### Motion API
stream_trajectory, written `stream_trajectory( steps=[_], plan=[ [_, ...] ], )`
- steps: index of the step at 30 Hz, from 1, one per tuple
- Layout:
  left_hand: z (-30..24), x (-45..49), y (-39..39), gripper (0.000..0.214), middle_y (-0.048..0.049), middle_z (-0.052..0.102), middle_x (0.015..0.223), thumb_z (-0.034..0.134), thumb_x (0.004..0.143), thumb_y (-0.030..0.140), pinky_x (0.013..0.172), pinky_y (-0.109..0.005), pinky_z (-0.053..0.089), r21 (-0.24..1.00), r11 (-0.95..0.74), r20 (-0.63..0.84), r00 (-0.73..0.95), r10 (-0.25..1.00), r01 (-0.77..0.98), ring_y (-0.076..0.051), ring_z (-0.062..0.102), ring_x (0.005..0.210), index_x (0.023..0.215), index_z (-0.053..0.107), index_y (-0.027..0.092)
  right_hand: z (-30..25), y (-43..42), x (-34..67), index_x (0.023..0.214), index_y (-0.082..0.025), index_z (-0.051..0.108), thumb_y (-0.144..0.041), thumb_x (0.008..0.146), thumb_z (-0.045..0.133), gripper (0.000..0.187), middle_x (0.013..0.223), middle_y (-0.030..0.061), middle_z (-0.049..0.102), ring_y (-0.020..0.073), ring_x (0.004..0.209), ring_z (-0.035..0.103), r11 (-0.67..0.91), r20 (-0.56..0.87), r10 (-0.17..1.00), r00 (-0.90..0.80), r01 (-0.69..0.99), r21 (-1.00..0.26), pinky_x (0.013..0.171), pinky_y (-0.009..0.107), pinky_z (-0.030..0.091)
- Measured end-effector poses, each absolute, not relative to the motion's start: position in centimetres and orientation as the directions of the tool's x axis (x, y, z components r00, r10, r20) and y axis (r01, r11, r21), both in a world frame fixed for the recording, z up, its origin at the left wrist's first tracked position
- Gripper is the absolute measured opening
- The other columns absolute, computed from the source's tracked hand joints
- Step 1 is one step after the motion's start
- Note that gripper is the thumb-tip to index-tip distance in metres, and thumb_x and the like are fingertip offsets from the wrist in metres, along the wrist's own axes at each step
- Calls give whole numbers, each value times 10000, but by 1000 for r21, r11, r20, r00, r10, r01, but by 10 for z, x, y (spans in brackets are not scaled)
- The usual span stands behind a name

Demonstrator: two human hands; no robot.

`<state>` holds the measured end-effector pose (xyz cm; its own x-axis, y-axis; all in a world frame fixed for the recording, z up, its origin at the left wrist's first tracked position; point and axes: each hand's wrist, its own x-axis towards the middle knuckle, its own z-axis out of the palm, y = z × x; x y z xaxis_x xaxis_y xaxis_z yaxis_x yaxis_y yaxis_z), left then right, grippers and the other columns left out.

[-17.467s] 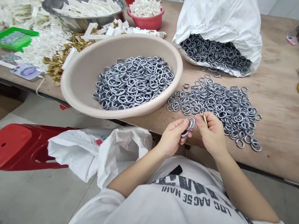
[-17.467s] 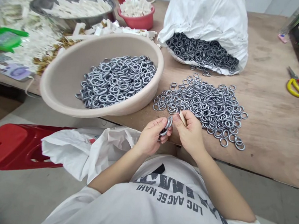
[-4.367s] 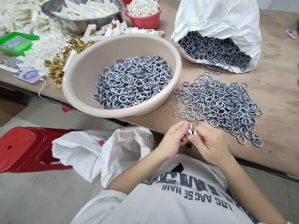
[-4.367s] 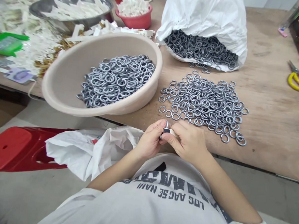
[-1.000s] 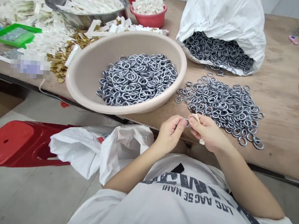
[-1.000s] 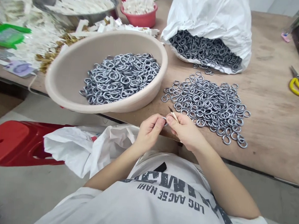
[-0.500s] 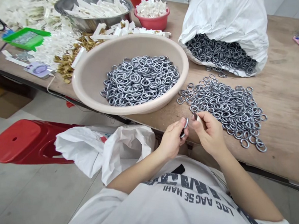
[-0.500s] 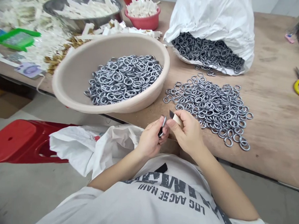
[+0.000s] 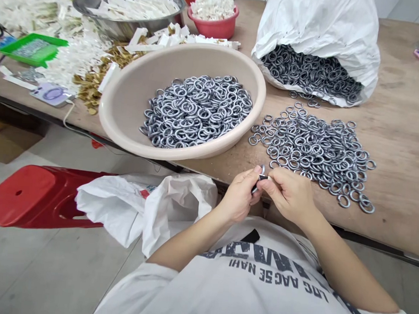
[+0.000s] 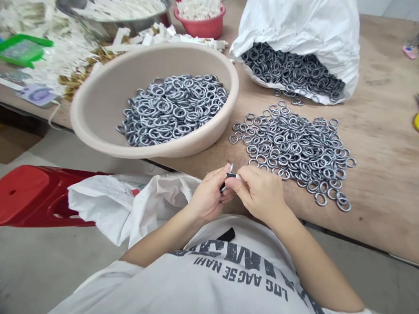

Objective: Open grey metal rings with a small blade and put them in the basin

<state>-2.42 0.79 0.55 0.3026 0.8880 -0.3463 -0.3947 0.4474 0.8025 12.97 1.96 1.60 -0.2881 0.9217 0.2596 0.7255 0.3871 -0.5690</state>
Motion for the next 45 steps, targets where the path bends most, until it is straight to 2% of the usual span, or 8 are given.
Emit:
stream_trajectory(
  steps=[4,13,20,23,27,33,41,45],
  plan=[
    [5,-29,-5,467,37,418,536,624,880,510,434,-196,185,804,473,-279,476,834,-359,-39,317,450,628,476,146,7,41,148,767,-214,541,-549,1015,363,453,665,-4,553,155,628,506,166,194,979,-63,799,-578,600,280,277],
    [2,-52,22,256,8,584,693,640,825,324,388,-168,172,775,443,-324,318,891,-451,-37,369,430,1017,651,155,0,39,134,1041,-213,641,-359,965,524,202,1037,87,635,225,814,613,192,97,979,-182,975,-111,585,311,278],
    [-2,-47,24,307,-7,610,771,670,826,458,483,-178,321,965,177,-152,135,979,-196,-72,454,562,921,659,167,21,25,138,882,-210,573,-322,994,448,202,877,40,616,184,773,549,256,92,964,-249,775,-578,672,293,368],
    [0,-42,20,311,-12,610,769,664,847,465,666,-212,411,1000,6,-11,287,958,16,-116,518,710,871,679,156,31,14,136,836,-215,554,-341,984,469,213,758,-3,578,160,699,509,196,61,972,-225,650,-734,652,280,370],
    [2,-34,9,392,12,528,668,582,895,525,595,-209,362,986,123,-71,383,921,-112,-96,439,612,785,624,151,33,2,127,889,-201,595,-403,966,517,230,808,3,618,155,767,571,108,60,986,-157,313,-944,716,280,442],
    [9,-24,-9,402,62,409,585,646,841,546,447,-181,216,858,355,-196,404,894,-371,-50,300,473,791,541,161,32,-21,120,1014,-223,674,-405,846,715,251,959,36,674,188,876,611,252,250,967,-58,394,-884,809,325,475],
    [18,-12,-11,412,45,447,576,651,826,515,380,-181,143,806,447,-262,444,857,-388,-36,324,419,694,479,165,34,-17,135,1026,-212,669,-455,967,542,280,956,47,675,185,899,621,261,254,965,-71,386,-885,810,312,470],
    [25,-11,-7,419,54,422,520,612,861,527,376,-181,141,783,439,-278,385,880,-440,-39,302,392,695,464,172,37,-17,139,961,-207,625,-483,1000,456,326,884,43,652,173,804,583,293,299,950,-90,588,-754,727,292,412]
  ],
)
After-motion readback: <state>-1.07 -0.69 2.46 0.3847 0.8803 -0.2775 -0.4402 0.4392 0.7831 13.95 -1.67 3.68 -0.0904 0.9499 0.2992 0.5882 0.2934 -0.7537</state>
